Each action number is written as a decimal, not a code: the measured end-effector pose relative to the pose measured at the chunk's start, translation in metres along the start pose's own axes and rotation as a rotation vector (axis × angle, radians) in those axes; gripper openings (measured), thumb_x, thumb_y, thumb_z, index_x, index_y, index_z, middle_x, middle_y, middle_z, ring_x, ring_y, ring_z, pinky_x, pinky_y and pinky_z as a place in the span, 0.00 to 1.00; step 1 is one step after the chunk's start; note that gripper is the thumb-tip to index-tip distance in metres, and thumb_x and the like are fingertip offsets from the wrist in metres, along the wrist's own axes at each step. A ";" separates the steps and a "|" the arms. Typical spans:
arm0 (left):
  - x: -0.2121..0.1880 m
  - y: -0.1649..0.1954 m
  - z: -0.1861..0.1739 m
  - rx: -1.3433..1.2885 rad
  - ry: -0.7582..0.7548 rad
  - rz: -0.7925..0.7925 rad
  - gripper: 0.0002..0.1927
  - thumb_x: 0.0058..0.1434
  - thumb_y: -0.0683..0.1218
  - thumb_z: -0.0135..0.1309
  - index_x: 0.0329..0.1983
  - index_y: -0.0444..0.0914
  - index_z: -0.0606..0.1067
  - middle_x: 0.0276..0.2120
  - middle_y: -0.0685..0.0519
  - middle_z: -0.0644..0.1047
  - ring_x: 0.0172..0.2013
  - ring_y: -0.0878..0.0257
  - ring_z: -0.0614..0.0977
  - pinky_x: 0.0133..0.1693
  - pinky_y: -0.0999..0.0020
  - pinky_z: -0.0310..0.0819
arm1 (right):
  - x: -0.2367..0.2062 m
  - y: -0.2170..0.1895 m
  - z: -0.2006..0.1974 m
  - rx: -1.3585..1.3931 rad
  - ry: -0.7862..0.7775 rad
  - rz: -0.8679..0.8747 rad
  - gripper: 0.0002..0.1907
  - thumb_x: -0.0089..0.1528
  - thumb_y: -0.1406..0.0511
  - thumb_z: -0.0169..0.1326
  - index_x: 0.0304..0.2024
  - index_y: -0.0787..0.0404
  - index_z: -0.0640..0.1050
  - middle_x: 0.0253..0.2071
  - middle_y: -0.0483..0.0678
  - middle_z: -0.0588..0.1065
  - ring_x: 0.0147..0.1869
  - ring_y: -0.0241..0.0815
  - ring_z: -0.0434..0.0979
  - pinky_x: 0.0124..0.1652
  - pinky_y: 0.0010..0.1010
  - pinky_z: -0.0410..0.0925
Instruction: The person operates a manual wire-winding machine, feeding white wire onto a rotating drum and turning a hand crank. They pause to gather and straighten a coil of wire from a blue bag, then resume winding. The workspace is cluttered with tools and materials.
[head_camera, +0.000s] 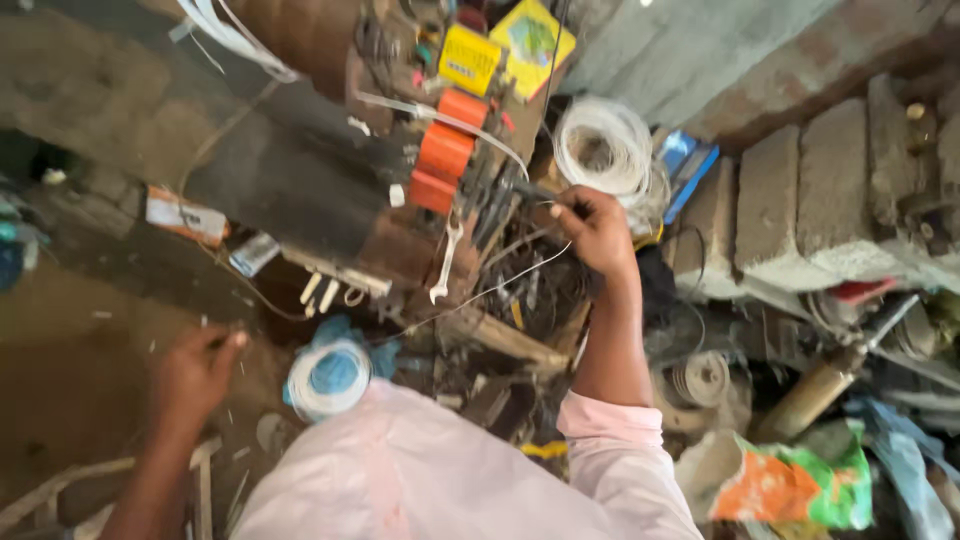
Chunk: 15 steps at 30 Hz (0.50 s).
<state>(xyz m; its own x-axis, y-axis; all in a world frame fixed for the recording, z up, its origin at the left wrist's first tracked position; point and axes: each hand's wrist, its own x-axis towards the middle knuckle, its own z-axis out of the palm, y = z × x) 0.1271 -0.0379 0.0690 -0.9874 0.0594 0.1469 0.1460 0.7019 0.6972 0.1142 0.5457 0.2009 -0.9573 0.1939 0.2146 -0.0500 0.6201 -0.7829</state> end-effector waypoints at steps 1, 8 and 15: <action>-0.008 -0.002 0.001 -0.014 0.004 -0.056 0.17 0.64 0.53 0.62 0.47 0.35 0.82 0.45 0.42 0.81 0.44 0.47 0.83 0.44 0.57 0.75 | 0.018 0.005 0.000 0.089 0.022 0.020 0.07 0.63 0.66 0.60 0.35 0.64 0.78 0.25 0.39 0.72 0.29 0.29 0.68 0.29 0.26 0.64; -0.036 0.000 0.000 -0.050 0.014 -0.214 0.19 0.63 0.54 0.62 0.46 0.35 0.81 0.42 0.43 0.81 0.38 0.48 0.85 0.40 0.58 0.76 | 0.041 0.088 0.037 0.639 0.017 0.322 0.07 0.70 0.66 0.57 0.39 0.65 0.76 0.28 0.43 0.72 0.28 0.34 0.71 0.28 0.27 0.66; -0.041 -0.007 -0.011 -0.032 0.048 -0.215 0.20 0.63 0.55 0.62 0.46 0.34 0.81 0.44 0.43 0.82 0.38 0.50 0.85 0.41 0.59 0.77 | 0.017 0.087 0.043 0.734 -0.176 0.403 0.09 0.66 0.69 0.52 0.48 0.62 0.78 0.35 0.45 0.77 0.36 0.37 0.78 0.38 0.34 0.77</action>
<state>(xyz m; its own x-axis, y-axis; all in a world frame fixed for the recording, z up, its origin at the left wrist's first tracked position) 0.1671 -0.0532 0.0664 -0.9920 -0.1234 0.0252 -0.0649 0.6720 0.7377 0.0816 0.5704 0.1109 -0.9689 0.1351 -0.2073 0.1897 -0.1323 -0.9729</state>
